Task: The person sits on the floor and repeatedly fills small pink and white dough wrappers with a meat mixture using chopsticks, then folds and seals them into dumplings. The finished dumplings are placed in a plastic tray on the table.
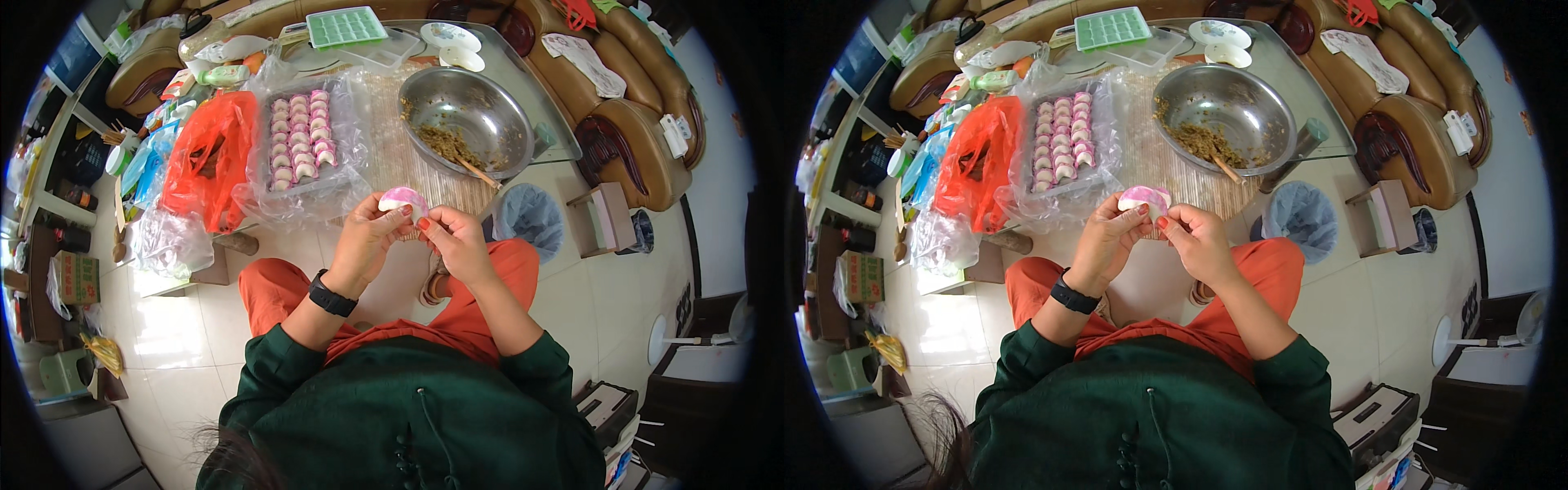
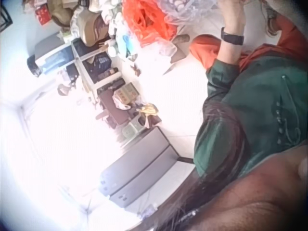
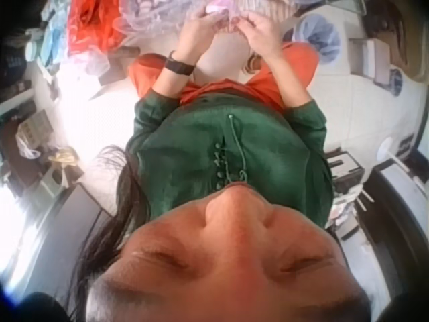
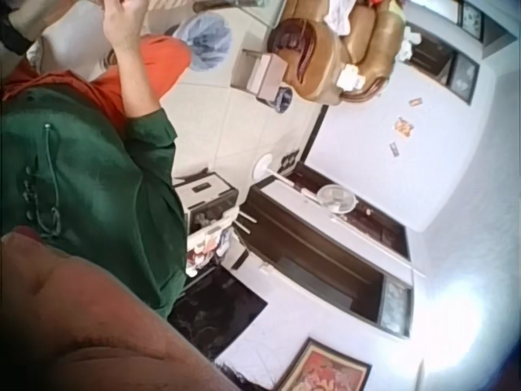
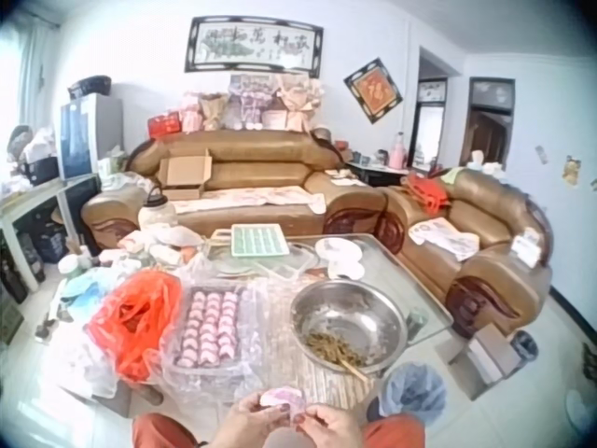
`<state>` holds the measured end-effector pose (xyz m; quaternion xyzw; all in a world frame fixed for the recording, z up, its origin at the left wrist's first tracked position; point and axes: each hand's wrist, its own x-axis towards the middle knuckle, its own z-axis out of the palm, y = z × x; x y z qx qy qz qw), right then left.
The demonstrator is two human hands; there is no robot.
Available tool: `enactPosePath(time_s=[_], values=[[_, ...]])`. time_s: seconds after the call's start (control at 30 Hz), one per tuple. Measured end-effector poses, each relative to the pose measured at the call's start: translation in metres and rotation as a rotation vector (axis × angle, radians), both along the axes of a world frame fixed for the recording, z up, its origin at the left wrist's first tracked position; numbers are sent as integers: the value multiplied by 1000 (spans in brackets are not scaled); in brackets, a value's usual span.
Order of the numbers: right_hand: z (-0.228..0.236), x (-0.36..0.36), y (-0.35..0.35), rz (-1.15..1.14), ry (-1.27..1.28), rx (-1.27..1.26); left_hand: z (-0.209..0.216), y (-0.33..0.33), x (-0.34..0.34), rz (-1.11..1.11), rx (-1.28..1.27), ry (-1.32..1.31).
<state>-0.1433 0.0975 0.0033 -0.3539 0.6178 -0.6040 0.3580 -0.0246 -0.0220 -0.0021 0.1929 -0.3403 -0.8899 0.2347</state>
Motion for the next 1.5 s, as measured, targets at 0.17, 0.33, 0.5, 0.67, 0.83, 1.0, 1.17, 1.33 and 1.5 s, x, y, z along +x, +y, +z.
enactPosePath(time_s=[0.17,0.33,0.5,0.67,0.83,1.0,1.17,1.33,1.5], values=[[6,3,2,-21,-66,25,1,5,-1,64,7,33],[7,2,2,-37,26,-23,4,9,0,85,9,45],[6,-2,3,-116,-84,-83,6,10,0,150,102,97],[2,-2,0,-182,-56,-96,5,12,0,99,80,121],[3,-3,-1,-197,12,-103,3,17,-1,118,-41,63],[3,2,-1,-206,209,-131,2,18,3,108,0,87],[13,-8,2,-113,-135,-67,7,15,8,58,81,125],[10,-9,2,-97,-18,-109,4,17,6,51,8,81],[11,0,2,-144,401,-204,-1,19,9,51,-24,82]])
